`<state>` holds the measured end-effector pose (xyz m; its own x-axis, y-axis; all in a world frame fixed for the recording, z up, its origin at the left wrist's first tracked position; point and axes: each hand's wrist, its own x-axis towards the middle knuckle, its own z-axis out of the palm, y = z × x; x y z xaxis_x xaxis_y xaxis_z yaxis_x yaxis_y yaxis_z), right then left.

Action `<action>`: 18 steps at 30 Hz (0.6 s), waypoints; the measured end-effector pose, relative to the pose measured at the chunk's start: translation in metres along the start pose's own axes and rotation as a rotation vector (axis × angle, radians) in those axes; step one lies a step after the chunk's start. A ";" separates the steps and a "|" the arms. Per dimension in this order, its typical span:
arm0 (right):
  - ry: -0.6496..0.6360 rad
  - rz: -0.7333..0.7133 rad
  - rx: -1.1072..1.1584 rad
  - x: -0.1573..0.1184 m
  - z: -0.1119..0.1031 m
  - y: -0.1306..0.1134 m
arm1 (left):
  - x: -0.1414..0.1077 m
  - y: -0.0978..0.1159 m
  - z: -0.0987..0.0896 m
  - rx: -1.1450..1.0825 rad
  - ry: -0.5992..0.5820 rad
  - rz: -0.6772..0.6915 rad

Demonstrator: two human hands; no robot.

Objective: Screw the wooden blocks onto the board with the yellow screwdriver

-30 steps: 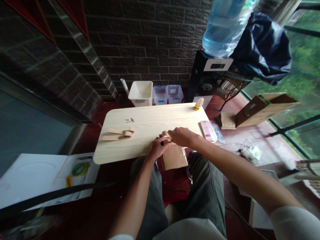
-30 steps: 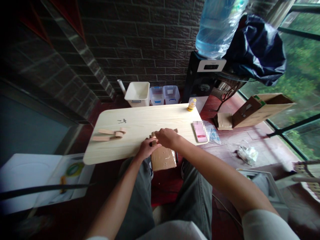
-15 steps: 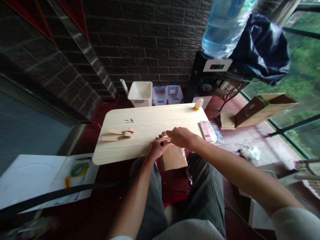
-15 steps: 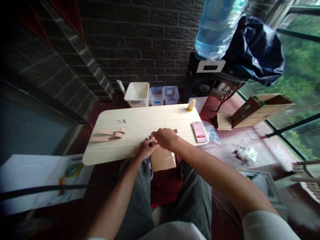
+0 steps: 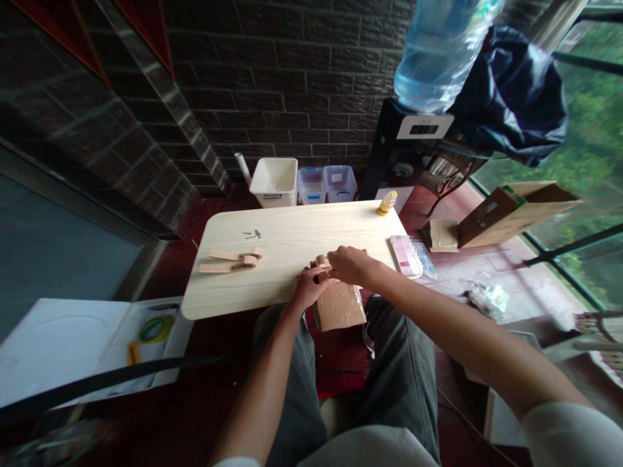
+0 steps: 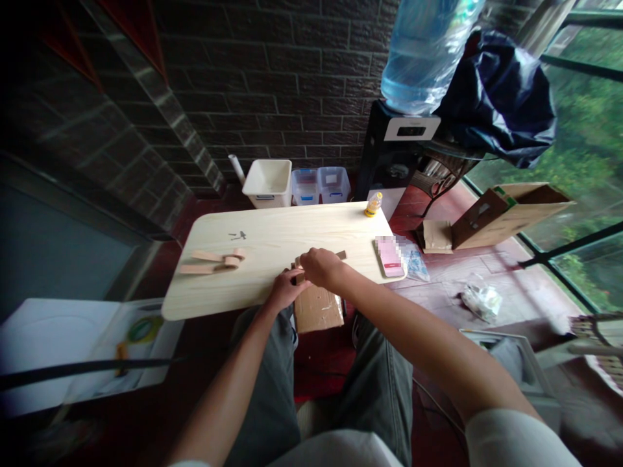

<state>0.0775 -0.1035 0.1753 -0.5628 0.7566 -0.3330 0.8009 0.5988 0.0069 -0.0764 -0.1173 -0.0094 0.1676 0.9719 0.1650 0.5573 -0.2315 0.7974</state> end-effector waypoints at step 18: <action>0.042 -0.145 -0.113 -0.005 0.001 0.003 | -0.001 -0.003 0.000 -0.016 0.025 0.043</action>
<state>0.0826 -0.1061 0.1762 -0.6804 0.6695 -0.2980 0.6845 0.7259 0.0681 -0.0783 -0.1179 -0.0120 0.1704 0.9619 0.2136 0.5366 -0.2724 0.7987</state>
